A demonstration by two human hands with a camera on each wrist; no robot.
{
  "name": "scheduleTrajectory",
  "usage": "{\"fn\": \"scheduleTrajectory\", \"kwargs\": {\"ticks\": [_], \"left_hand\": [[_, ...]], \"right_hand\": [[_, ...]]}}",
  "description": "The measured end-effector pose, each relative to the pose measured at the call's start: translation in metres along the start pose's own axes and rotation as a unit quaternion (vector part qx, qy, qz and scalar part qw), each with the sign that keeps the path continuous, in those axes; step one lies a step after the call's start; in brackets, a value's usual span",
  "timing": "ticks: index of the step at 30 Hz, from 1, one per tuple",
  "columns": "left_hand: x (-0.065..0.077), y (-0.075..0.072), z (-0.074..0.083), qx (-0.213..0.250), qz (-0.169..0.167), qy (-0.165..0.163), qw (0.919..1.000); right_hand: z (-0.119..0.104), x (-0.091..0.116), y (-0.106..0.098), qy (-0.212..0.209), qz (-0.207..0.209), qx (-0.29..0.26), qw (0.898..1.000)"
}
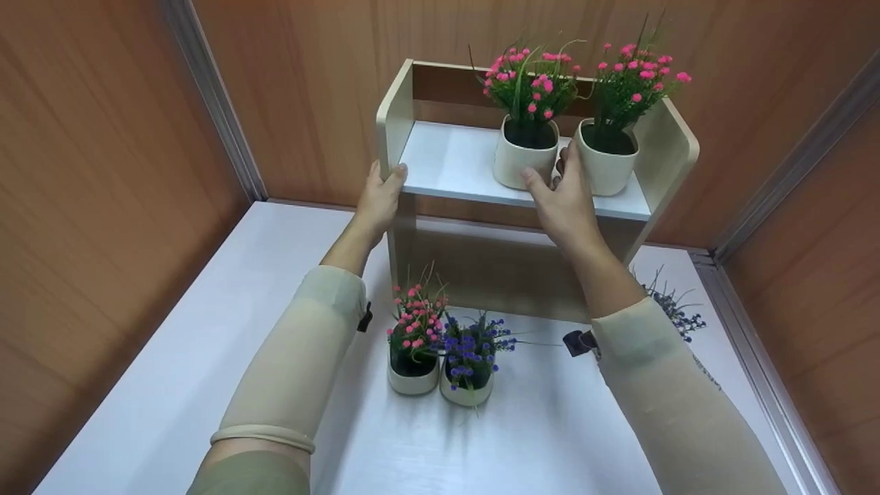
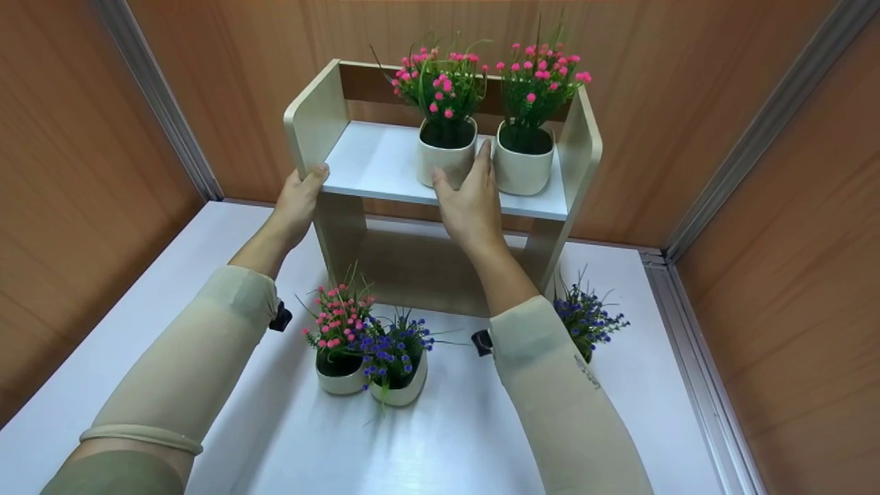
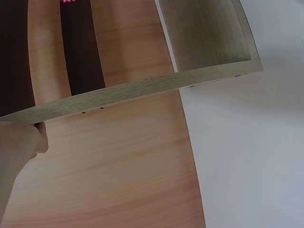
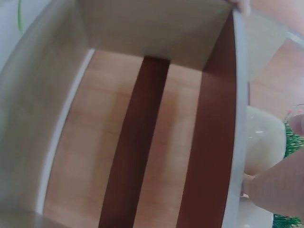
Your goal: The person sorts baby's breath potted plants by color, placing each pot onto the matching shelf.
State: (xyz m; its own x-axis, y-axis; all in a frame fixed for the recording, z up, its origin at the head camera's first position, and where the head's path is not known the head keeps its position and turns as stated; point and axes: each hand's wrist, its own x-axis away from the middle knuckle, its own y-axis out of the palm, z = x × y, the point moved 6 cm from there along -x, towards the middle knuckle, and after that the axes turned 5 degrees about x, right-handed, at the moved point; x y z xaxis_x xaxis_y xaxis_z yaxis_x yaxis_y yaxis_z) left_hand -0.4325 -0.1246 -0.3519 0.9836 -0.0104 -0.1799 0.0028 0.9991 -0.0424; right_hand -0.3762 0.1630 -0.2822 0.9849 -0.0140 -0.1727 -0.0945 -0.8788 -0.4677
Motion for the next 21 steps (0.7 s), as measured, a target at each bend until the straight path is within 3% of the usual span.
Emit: {"fn": "scheduleTrajectory", "kwargs": {"ticks": [6, 11, 17, 21], "left_hand": [[0.000, -0.001, -0.002, -0.006, 0.004, -0.022, 0.9997], [0.001, -0.001, -0.003, -0.010, 0.003, -0.038, 0.9992], [0.001, -0.002, -0.003, -0.012, 0.008, -0.040, 0.9991], [0.002, -0.001, -0.003, -0.012, -0.001, -0.039, 0.9991]], "right_hand": [[0.002, 0.029, -0.005, -0.027, 0.003, -0.063, 0.998], [0.018, 0.059, -0.008, -0.058, 0.024, -0.098, 0.993], [0.058, 0.094, -0.004, -0.091, 0.051, -0.111, 0.988], [0.100, 0.115, 0.002, -0.053, 0.055, -0.114, 0.991]]}}
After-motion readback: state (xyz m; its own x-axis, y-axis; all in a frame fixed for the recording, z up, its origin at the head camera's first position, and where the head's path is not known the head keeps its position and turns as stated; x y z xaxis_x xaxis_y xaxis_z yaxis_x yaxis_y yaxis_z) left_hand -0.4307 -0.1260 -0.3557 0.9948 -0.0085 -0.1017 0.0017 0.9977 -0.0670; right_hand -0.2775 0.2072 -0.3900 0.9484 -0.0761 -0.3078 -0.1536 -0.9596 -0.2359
